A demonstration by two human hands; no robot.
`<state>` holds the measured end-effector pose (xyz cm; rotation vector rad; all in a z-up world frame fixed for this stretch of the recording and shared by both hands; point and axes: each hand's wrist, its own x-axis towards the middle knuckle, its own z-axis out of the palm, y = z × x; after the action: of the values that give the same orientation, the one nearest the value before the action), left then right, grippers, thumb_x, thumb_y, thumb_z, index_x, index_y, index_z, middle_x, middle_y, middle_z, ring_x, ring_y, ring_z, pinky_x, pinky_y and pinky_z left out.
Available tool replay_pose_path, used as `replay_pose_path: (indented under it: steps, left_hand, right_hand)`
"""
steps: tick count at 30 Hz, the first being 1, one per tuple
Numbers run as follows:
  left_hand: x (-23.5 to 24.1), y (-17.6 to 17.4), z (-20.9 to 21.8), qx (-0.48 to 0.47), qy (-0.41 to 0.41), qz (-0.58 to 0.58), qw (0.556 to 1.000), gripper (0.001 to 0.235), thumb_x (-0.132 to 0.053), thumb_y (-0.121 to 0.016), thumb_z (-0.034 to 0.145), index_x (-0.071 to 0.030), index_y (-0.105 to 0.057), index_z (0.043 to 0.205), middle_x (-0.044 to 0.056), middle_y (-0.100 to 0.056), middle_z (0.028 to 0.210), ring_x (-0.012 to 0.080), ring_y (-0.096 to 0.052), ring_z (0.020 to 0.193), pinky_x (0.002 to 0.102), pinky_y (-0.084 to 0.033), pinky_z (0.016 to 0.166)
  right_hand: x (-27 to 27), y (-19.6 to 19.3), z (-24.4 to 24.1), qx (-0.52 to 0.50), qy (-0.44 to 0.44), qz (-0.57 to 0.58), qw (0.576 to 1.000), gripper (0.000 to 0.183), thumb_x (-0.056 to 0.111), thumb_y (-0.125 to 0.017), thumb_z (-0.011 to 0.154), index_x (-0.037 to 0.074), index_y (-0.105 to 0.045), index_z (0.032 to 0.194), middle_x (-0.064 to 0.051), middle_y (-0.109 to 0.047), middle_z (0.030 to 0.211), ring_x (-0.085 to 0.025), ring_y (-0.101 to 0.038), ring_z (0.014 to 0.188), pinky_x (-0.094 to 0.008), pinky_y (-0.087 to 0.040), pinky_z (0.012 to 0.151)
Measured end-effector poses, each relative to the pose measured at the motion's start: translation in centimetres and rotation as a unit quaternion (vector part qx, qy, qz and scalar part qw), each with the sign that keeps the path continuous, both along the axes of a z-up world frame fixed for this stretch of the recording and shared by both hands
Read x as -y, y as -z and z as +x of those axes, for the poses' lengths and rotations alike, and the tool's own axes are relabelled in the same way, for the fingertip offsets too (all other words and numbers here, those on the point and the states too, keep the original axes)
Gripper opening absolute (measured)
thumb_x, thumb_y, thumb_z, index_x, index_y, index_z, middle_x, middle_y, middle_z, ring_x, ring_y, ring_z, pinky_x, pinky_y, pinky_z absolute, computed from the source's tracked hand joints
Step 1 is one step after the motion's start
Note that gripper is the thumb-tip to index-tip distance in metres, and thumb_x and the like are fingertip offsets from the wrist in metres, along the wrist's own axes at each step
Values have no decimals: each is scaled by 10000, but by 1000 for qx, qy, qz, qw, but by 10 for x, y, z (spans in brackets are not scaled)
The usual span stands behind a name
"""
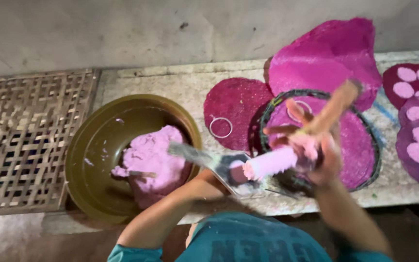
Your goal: The person scoops pink dough from a large bowl using a metal scoop and wooden spatula, then presses it into a circular mold on a tray to form round discs. The person repeats this process, arranging the finished discs on the tray.
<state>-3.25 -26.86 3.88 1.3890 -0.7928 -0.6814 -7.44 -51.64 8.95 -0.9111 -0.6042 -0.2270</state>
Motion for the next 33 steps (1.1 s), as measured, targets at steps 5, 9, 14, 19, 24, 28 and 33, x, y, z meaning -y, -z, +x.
replay_pose_path:
  steps: [5,9,14,19,24,28,33]
  left_hand:
    - [69,-7,-25,15,69,43,997,390,-71,-778,851,5,-656,1213,135,-708,1109,185,-664,1013,344,-580,881]
    - [130,-1,-45,80,89,120,986,416,-91,-790,825,-6,-663,1212,143,-717,1119,198,-683,1010,354,-591,886]
    - [197,-10,-37,91,172,130,972,448,-115,-804,793,-21,-671,1211,152,-729,1132,214,-706,1007,366,-605,893]
    - [228,-15,-13,64,316,153,934,480,-139,-818,761,-36,-680,1209,162,-741,1144,230,-730,1003,379,-619,900]
    - [250,45,45,17,351,178,919,512,-163,-832,729,-51,-688,1208,171,-753,1157,246,-753,999,391,-633,907]
    - [262,135,148,-95,41,14,995,655,-176,-808,794,-106,-571,1401,211,-643,1133,291,-649,991,462,-556,898]
    - [243,226,190,-69,-282,231,929,457,-289,-669,1004,-25,-624,1375,155,-613,1111,260,-518,975,420,-445,820]
  right_hand:
    - [69,-27,-54,272,172,-390,863,534,327,-510,1047,220,-352,1546,-171,-612,1401,-459,-666,1213,-572,-568,961]
    - [97,-18,-83,298,195,-450,819,557,287,-512,1035,196,-410,1575,-282,-599,1392,-507,-656,1249,-567,-572,1073]
    - [147,7,-102,180,257,-499,808,627,252,-554,1030,191,-359,1623,-290,-481,1571,-458,-521,1484,-515,-447,1237]
    - [215,41,-127,-139,8,-395,908,1114,512,-767,944,24,-70,1663,-232,-203,1728,-320,-196,1608,-439,-156,1282]
    - [246,123,-163,-402,-173,-198,877,988,399,-848,888,-126,-358,1567,-343,-435,1386,-448,-484,1322,-513,-324,1227]
    - [246,187,-195,-385,50,-238,890,967,336,-849,805,19,-288,1527,-106,-407,1530,-241,-373,1428,-385,-279,1178]
    - [261,206,-223,-321,248,-281,870,899,250,-771,865,-46,-289,1564,-110,-344,1606,-236,-274,1477,-381,-204,1147]
